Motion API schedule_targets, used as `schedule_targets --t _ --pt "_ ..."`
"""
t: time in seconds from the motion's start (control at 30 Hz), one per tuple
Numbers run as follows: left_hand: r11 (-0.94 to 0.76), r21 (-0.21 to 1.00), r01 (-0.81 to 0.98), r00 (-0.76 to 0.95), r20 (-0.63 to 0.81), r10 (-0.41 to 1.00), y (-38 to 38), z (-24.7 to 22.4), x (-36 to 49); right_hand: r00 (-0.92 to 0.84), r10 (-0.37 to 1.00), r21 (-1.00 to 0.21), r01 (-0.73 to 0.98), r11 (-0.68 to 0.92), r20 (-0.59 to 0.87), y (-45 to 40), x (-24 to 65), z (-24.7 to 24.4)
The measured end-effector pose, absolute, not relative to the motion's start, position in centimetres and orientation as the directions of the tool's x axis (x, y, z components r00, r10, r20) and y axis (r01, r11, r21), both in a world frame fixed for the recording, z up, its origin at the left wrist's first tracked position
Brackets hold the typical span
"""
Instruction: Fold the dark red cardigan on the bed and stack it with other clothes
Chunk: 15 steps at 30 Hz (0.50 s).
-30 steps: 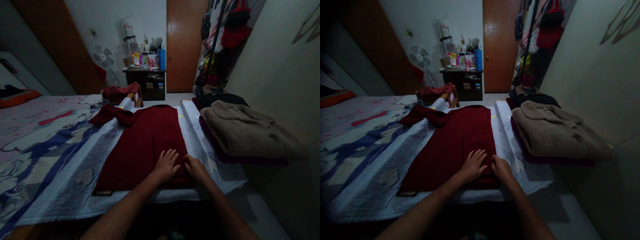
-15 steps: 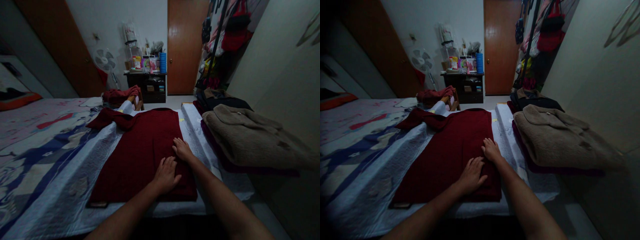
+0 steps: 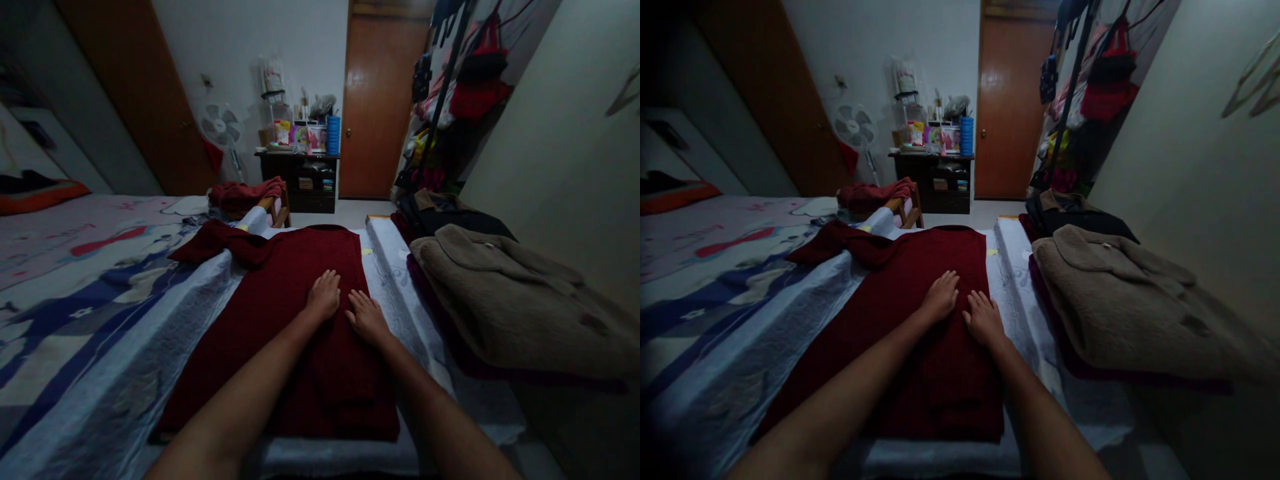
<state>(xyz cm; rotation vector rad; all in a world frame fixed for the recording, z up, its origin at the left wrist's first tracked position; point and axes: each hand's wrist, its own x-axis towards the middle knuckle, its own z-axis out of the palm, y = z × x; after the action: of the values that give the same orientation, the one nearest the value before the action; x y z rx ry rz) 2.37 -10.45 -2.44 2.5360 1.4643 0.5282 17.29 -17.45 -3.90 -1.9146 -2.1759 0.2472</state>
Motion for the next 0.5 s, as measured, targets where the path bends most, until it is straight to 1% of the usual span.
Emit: schedule_targets --t 0.1,0.17,0.2,0.27,0.37,0.43,0.5 --pt "-0.472 0.272 0.839 0.446 0.153 0.882 -9.1 -3.9 2.4 -0.104 0.994 -0.276 0.955 0.105 0.018 -16.2 17.3 -2.5" --pt "-0.481 0.253 0.839 0.458 0.150 0.876 -8.8 -4.4 2.3 -0.070 0.998 -0.277 0.959 0.065 -0.008 -14.5 17.3 -1.4" --pt "-0.493 0.249 0.833 0.467 0.159 0.870 -8.6 -4.5 2.3 -0.051 0.999 -0.287 0.957 0.048 -0.004 -13.5 17.3 -1.1" --pt "-0.513 0.263 0.817 0.481 0.178 0.858 -8.0 -4.2 2.3 -0.023 0.998 -0.330 0.943 0.039 0.052 -11.2 17.3 -0.8" --pt "-0.503 0.315 0.805 0.453 0.222 0.863 -5.9 -3.6 2.7 -0.018 0.989 -0.388 0.919 0.074 0.147 -8.2 17.3 -2.0" --pt "-0.481 0.335 0.810 0.420 0.241 0.875 -4.4 -3.6 3.2 -0.038 0.989 -0.378 0.922 0.089 0.140 -7.2 17.4 -3.4" --pt "-0.468 0.339 0.816 0.417 0.215 0.883 -3.4 -4.2 3.8 -0.073 0.991 -0.343 0.933 0.107 0.110 -6.8 17.4 -4.7"
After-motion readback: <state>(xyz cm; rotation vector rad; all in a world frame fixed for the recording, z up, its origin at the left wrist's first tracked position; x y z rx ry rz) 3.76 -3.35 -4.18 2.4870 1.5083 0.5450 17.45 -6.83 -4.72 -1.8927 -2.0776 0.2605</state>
